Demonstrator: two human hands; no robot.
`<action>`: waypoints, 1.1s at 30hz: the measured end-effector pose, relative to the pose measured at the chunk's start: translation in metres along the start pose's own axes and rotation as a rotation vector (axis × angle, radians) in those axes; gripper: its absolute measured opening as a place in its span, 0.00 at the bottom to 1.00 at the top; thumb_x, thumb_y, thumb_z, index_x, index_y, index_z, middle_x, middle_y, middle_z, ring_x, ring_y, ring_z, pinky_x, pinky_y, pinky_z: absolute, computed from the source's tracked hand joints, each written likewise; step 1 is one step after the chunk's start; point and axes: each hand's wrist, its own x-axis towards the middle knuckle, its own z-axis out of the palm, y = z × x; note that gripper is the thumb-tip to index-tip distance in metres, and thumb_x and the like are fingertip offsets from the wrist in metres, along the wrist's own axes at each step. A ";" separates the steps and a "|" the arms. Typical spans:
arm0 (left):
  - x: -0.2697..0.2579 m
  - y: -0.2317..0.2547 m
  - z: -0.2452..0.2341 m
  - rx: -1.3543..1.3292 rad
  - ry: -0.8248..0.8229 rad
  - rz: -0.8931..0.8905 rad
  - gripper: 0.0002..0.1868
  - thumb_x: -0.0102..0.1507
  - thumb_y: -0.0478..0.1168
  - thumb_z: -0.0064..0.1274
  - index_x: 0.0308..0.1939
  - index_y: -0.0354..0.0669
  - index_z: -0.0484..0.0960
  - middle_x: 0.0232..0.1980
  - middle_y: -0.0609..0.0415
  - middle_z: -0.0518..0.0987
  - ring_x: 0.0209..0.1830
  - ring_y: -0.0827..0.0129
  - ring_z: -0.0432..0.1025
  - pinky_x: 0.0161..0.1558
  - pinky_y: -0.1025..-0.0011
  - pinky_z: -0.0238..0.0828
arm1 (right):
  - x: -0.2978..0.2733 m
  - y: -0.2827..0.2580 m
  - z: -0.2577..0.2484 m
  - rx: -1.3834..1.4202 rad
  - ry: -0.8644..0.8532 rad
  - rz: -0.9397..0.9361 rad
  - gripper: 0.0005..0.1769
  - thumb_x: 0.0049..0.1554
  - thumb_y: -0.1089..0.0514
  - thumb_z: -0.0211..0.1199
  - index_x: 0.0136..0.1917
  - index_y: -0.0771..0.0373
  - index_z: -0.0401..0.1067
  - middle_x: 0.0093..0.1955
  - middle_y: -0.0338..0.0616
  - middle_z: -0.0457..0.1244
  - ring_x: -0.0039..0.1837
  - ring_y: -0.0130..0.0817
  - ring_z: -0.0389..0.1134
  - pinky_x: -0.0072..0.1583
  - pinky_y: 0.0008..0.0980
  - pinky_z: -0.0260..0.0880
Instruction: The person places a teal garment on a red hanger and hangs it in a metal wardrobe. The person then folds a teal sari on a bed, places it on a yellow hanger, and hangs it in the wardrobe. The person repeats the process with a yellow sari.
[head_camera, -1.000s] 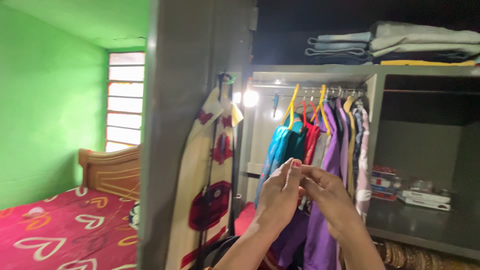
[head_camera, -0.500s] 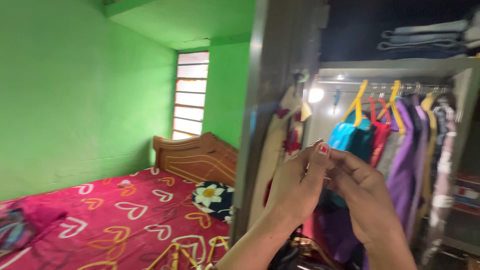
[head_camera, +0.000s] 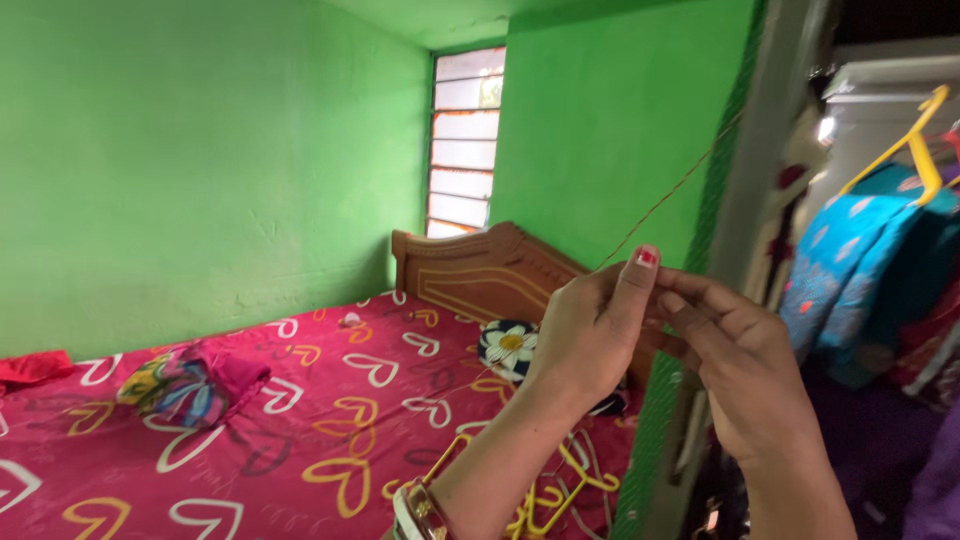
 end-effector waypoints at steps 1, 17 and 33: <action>-0.002 -0.010 -0.013 0.018 0.000 0.000 0.35 0.70 0.64 0.34 0.48 0.38 0.86 0.38 0.45 0.86 0.42 0.60 0.82 0.45 0.65 0.76 | 0.001 0.007 0.013 0.005 0.000 0.015 0.18 0.63 0.58 0.55 0.63 0.70 0.72 0.54 0.47 0.70 0.53 0.35 0.72 0.56 0.36 0.72; -0.072 -0.208 -0.120 -0.296 -0.121 -0.422 0.36 0.69 0.63 0.40 0.54 0.32 0.84 0.47 0.48 0.87 0.49 0.67 0.79 0.53 0.70 0.73 | -0.015 0.188 0.119 -0.029 -0.031 0.383 0.14 0.64 0.57 0.58 0.58 0.68 0.76 0.52 0.42 0.70 0.52 0.27 0.70 0.52 0.30 0.70; -0.177 -0.434 -0.102 -0.171 -0.119 -0.820 0.39 0.65 0.62 0.42 0.69 0.36 0.73 0.63 0.41 0.80 0.65 0.58 0.74 0.64 0.66 0.67 | -0.061 0.520 0.091 -0.068 -0.053 0.958 0.13 0.58 0.60 0.63 0.57 0.63 0.74 0.48 0.40 0.71 0.48 0.27 0.72 0.51 0.29 0.76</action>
